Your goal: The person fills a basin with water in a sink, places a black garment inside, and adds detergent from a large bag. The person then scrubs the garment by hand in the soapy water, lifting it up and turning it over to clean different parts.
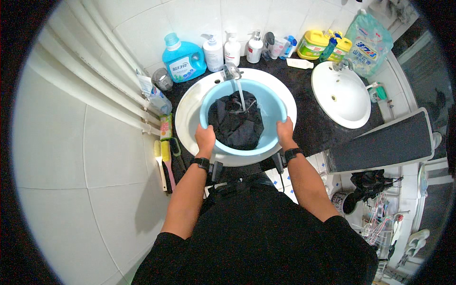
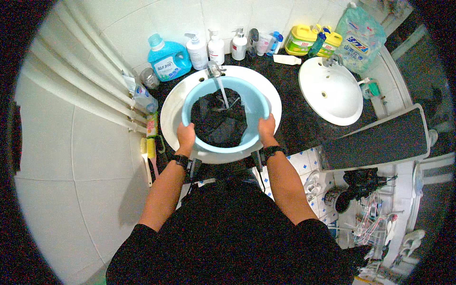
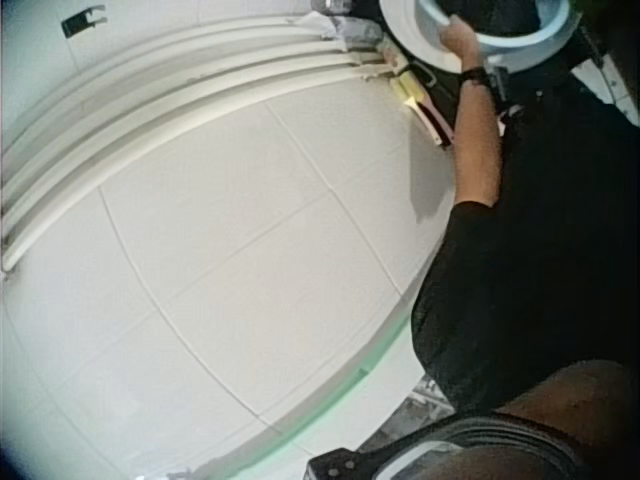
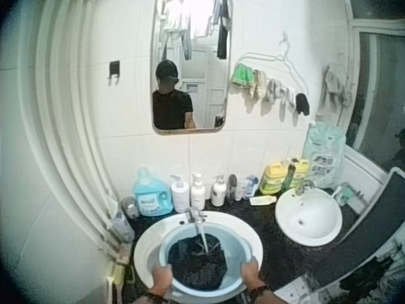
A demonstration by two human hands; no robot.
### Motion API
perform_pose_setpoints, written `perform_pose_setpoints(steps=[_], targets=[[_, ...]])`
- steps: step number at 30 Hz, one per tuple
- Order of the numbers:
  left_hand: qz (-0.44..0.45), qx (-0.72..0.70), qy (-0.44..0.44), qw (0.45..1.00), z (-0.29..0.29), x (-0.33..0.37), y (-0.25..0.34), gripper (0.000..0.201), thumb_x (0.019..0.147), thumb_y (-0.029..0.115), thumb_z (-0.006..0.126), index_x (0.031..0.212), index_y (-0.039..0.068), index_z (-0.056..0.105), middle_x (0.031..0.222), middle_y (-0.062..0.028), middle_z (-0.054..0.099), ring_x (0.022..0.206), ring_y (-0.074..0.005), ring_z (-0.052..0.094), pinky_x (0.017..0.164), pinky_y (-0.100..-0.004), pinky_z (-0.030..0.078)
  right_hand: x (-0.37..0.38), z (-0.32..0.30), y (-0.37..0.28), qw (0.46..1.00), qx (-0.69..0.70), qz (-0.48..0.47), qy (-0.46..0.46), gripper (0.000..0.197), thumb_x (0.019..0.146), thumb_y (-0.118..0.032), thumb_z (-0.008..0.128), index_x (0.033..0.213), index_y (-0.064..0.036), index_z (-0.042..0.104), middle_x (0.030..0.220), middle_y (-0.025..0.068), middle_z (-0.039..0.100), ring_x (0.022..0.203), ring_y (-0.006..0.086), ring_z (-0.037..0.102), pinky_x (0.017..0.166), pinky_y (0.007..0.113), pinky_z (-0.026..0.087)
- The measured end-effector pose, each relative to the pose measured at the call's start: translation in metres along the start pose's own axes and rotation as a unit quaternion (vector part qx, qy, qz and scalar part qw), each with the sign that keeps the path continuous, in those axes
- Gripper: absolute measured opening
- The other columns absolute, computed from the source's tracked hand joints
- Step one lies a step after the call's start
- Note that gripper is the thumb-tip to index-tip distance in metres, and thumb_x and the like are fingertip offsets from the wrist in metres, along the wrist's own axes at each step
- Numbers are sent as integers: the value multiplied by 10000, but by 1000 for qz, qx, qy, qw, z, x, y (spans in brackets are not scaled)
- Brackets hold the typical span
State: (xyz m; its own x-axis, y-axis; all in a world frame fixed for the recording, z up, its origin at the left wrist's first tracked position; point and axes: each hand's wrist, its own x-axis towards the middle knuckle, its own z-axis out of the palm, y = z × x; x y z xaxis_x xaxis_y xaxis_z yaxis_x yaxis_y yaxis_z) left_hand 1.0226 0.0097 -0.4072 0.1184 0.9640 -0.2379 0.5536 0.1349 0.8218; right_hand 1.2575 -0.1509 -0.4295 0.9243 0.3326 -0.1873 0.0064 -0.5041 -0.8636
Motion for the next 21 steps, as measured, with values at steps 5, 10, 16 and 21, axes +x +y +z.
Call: perform_pose_setpoints(steps=[5, 10, 16, 21], targets=[[16, 8, -13, 1000, -4, -5, 4, 359, 731, 208, 557, 935, -87, 577, 890, -271, 603, 873, -412, 575, 781, -455, 431, 0, -1, 2, 999, -28, -17, 9, 356, 710, -63, 559, 1052, 34, 536, 982, 220, 608, 932, 358, 592, 838, 383, 449], [26, 24, -5, 999, 0, 1, -5, 321, 738, 189, 558, 934, -64, 583, 889, -270, 606, 878, -433, 562, 783, -462, 427, -8, -4, -9, 999, 3, -39, -7, 377, 708, -46, 567, 1075, 31, 526, 1002, 224, 603, 959, 360, 586, 849, 386, 450], [-9, 23, -7, 1000, -4, 2, -6, 324, 735, 189, 560, 925, -73, 578, 886, -273, 604, 870, -436, 562, 786, -461, 426, -19, -6, -25, 999, -33, -1, -1, 397, 713, -50, 599, 1094, 27, 522, 1022, 201, 609, 951, 341, 598, 845, 376, 458], [-7, 31, -21, 999, -6, -3, 4, 314, 736, 179, 559, 928, -69, 575, 873, -269, 603, 864, -431, 563, 775, -461, 426, -6, -4, -8, 999, -30, 6, -11, 400, 709, -34, 577, 1099, 32, 520, 1036, 207, 604, 965, 337, 593, 852, 372, 456]])
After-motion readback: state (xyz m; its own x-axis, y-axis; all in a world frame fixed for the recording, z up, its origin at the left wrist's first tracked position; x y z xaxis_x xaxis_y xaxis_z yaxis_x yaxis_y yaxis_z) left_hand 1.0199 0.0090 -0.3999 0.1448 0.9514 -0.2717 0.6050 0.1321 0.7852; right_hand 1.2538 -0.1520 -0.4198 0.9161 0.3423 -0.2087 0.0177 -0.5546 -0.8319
